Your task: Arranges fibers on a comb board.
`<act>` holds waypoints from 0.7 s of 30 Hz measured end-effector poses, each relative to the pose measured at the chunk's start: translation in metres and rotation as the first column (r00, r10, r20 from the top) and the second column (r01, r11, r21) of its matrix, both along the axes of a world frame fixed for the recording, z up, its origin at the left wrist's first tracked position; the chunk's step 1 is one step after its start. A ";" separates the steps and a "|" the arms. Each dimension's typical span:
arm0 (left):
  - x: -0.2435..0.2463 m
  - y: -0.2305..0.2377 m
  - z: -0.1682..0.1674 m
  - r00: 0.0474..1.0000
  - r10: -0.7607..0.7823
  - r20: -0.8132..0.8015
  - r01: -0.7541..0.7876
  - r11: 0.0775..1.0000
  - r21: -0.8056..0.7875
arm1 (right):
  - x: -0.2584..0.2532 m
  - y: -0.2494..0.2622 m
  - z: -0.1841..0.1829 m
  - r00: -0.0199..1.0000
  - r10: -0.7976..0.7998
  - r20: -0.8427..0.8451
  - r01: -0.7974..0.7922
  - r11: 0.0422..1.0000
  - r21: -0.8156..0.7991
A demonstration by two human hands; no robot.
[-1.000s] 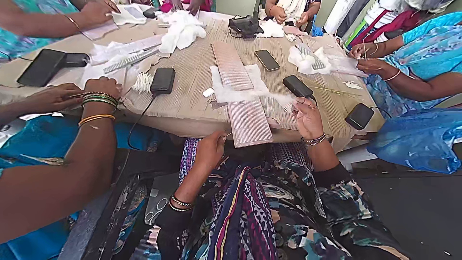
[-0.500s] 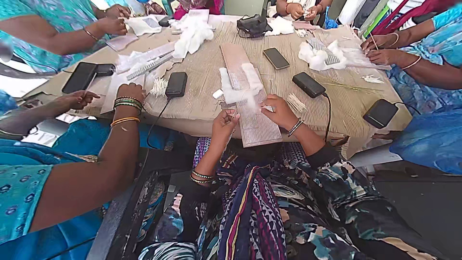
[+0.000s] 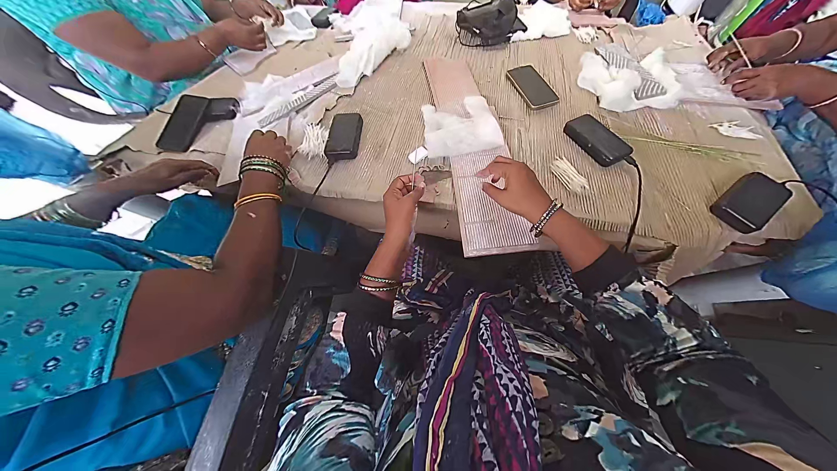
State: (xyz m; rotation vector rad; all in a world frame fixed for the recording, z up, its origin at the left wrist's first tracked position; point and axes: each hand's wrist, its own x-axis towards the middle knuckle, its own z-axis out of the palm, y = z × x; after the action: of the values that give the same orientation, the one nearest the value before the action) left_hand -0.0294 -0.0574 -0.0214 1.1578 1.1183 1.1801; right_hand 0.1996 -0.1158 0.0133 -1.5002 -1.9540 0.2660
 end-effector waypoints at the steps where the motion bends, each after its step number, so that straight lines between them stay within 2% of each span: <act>1: 0.000 0.001 0.000 1.000 -0.002 -0.007 0.002 1.000 -0.004 | -0.005 0.010 0.002 1.000 -0.004 -0.005 0.004 1.000 0.006; 5: -0.001 -0.004 0.007 0.999 -0.026 -0.020 0.026 1.000 0.009 | -0.022 0.075 0.026 0.991 -0.125 0.039 0.127 0.990 -0.064; 9: -0.006 -0.012 0.014 0.999 -0.038 -0.024 0.038 0.999 0.002 | -0.024 0.141 0.037 0.938 -0.288 0.191 0.316 0.939 -0.137; 12: -0.004 -0.012 0.011 0.999 -0.035 0.041 0.036 0.999 -0.025 | -0.022 0.183 0.033 0.902 -0.318 0.292 0.388 0.894 -0.224; 15: -0.004 -0.013 0.008 0.995 -0.054 0.080 0.058 0.998 -0.040 | -0.025 0.208 0.026 0.894 -0.320 0.313 0.411 0.865 -0.288; 17: -0.006 -0.012 0.007 0.995 -0.056 0.088 0.060 0.997 -0.048 | -0.023 0.214 0.021 0.923 -0.336 0.189 0.382 0.862 -0.333; 19: -0.009 -0.007 0.006 0.995 -0.036 0.091 0.041 0.998 -0.051 | -0.015 0.211 0.022 0.933 -0.343 -0.111 0.284 0.890 -0.358; 21: -0.012 0.001 0.004 0.995 -0.021 0.094 0.025 0.999 -0.040 | -0.008 0.194 0.029 0.857 -0.310 -0.412 0.165 0.922 -0.351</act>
State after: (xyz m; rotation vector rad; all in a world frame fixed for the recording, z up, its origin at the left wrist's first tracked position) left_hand -0.0412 -0.0569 -0.0172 1.0700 1.0509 1.1762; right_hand 0.1912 0.0783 0.0427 -1.6694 -1.3718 0.7693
